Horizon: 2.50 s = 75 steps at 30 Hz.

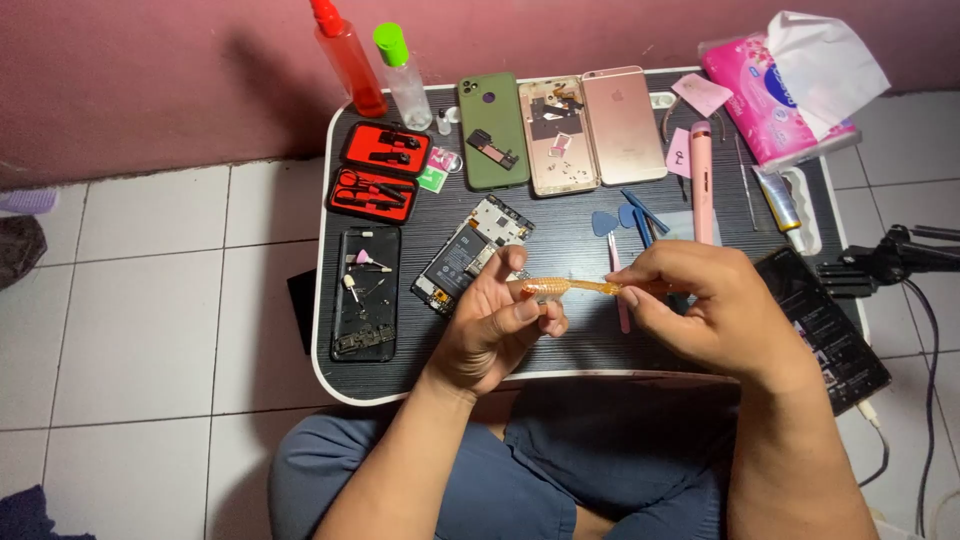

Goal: Disassembling a smartphone to access internal components by removing screws and prying parts apart.

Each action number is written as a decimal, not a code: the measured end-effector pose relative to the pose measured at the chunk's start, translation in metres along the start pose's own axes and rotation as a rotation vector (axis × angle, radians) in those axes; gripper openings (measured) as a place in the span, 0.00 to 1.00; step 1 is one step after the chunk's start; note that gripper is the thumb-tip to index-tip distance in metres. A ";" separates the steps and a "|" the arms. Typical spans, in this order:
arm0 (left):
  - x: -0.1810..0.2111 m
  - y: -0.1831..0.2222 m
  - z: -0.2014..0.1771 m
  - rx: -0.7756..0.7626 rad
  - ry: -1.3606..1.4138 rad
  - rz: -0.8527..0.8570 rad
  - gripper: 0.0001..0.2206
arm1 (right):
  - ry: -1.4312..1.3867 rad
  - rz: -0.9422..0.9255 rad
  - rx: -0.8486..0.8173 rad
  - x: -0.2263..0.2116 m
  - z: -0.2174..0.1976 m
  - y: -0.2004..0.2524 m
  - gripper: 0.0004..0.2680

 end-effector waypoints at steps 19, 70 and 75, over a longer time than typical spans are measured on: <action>-0.005 0.003 0.007 0.135 -0.730 0.284 0.11 | 0.801 0.600 0.407 0.074 -0.012 0.012 0.10; 0.008 0.002 0.027 0.273 -1.517 0.744 0.23 | -0.429 0.367 0.007 0.001 0.044 -0.005 0.07; 0.009 0.000 0.029 0.275 -1.415 0.710 0.24 | -0.356 0.373 0.088 0.002 0.032 -0.009 0.06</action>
Point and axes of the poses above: each hand's wrist, its own y-axis away from the middle knuckle, its own z-axis out of the palm, x = y × z, the point moved 2 cm from there along -y, towards the middle knuckle
